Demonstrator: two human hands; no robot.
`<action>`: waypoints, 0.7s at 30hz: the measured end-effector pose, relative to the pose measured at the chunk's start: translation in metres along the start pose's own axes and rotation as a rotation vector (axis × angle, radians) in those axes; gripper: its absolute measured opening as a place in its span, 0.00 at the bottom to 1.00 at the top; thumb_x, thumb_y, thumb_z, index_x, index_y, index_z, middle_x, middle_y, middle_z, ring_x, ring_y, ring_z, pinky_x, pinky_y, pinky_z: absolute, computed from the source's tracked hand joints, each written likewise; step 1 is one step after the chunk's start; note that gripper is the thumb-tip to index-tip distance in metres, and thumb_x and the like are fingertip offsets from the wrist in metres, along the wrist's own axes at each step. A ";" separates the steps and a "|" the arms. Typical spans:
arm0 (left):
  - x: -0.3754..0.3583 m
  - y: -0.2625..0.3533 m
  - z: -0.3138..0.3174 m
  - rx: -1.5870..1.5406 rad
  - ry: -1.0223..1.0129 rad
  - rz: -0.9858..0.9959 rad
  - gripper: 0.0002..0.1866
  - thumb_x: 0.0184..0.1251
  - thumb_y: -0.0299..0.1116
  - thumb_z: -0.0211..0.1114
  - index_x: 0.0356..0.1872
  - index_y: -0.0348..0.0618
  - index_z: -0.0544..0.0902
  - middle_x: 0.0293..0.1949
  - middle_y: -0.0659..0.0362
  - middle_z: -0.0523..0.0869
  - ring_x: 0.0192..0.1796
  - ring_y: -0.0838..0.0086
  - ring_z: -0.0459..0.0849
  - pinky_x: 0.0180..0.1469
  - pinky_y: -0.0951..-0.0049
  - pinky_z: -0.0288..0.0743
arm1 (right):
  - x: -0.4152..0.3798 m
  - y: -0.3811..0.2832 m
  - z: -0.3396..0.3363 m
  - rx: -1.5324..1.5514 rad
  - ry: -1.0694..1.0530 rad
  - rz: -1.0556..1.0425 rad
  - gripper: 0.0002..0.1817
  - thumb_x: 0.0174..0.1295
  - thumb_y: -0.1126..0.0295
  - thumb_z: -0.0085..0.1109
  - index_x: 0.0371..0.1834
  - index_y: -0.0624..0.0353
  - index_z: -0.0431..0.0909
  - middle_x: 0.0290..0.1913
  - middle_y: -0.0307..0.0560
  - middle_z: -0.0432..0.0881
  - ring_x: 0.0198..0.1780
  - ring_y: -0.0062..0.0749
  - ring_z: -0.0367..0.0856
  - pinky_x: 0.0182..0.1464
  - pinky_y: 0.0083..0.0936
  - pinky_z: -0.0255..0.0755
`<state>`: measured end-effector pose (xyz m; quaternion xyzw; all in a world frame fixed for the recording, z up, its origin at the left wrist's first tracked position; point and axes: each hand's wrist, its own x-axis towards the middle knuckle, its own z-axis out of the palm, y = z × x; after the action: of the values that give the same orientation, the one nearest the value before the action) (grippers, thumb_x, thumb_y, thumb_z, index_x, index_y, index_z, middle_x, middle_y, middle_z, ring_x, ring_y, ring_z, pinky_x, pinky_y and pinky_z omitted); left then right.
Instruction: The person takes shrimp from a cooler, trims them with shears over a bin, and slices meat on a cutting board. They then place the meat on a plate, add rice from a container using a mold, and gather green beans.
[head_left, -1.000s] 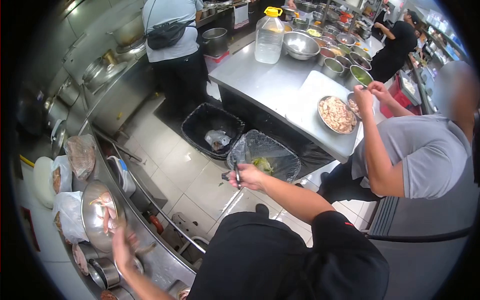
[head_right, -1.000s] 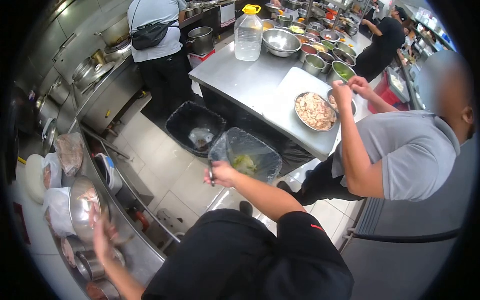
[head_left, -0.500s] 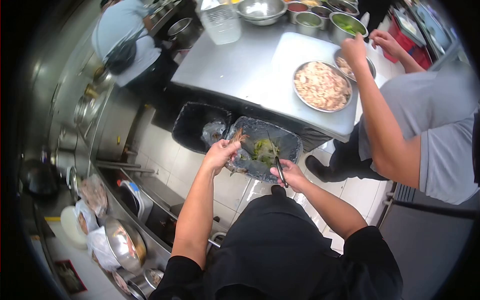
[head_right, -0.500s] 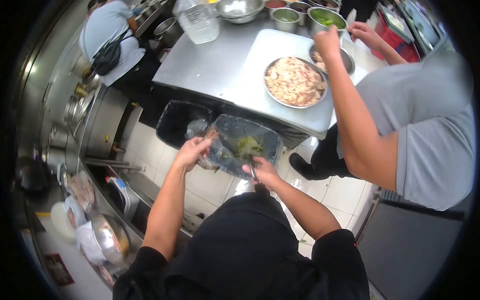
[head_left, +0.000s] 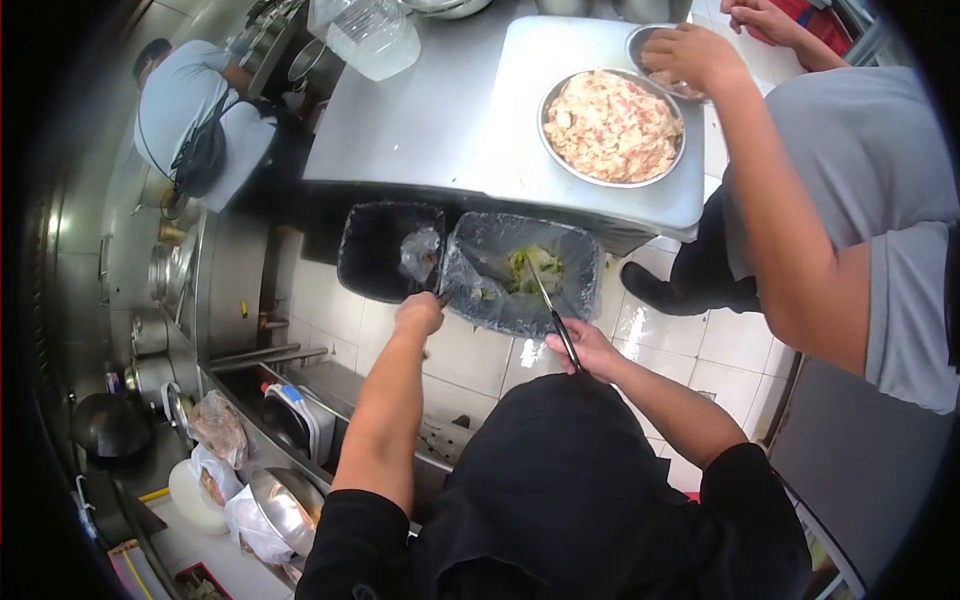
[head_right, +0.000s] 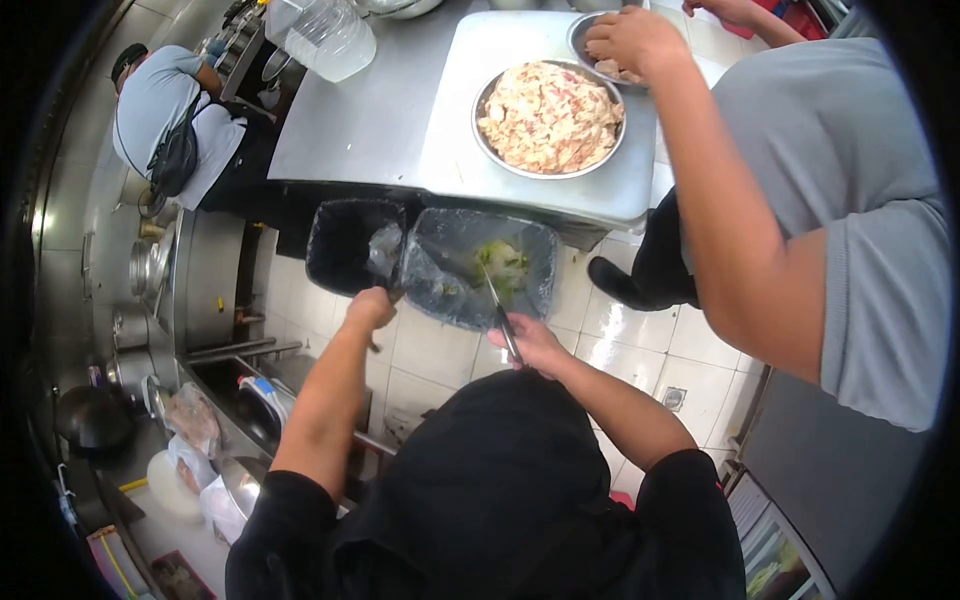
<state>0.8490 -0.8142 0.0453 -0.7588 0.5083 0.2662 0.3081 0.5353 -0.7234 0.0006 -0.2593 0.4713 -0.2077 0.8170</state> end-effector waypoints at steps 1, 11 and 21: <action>0.009 -0.017 0.006 -0.041 -0.037 0.015 0.19 0.65 0.41 0.66 0.52 0.42 0.85 0.56 0.46 0.84 0.60 0.54 0.82 0.61 0.59 0.76 | 0.006 0.004 0.003 -0.009 -0.009 0.010 0.46 0.58 0.55 0.73 0.73 0.68 0.59 0.40 0.43 0.79 0.26 0.20 0.74 0.23 0.19 0.68; -0.020 -0.077 0.029 -0.942 0.005 -0.004 0.20 0.72 0.45 0.53 0.46 0.34 0.77 0.36 0.49 0.83 0.35 0.66 0.83 0.36 0.65 0.80 | 0.031 -0.003 0.035 -0.132 -0.179 0.051 0.52 0.57 0.52 0.74 0.76 0.69 0.53 0.39 0.43 0.77 0.28 0.21 0.74 0.24 0.20 0.70; -0.053 -0.036 0.007 -1.680 -0.117 -0.013 0.15 0.78 0.48 0.49 0.47 0.49 0.75 0.25 0.63 0.73 0.21 0.76 0.69 0.26 0.72 0.67 | 0.018 -0.015 0.062 -0.302 -0.674 -0.040 0.49 0.64 0.46 0.62 0.77 0.62 0.47 0.39 0.41 0.69 0.38 0.25 0.74 0.45 0.29 0.78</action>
<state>0.8642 -0.7663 0.0860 -0.7238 0.1201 0.5930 -0.3318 0.5967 -0.7312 0.0245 -0.4399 0.1959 -0.0547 0.8747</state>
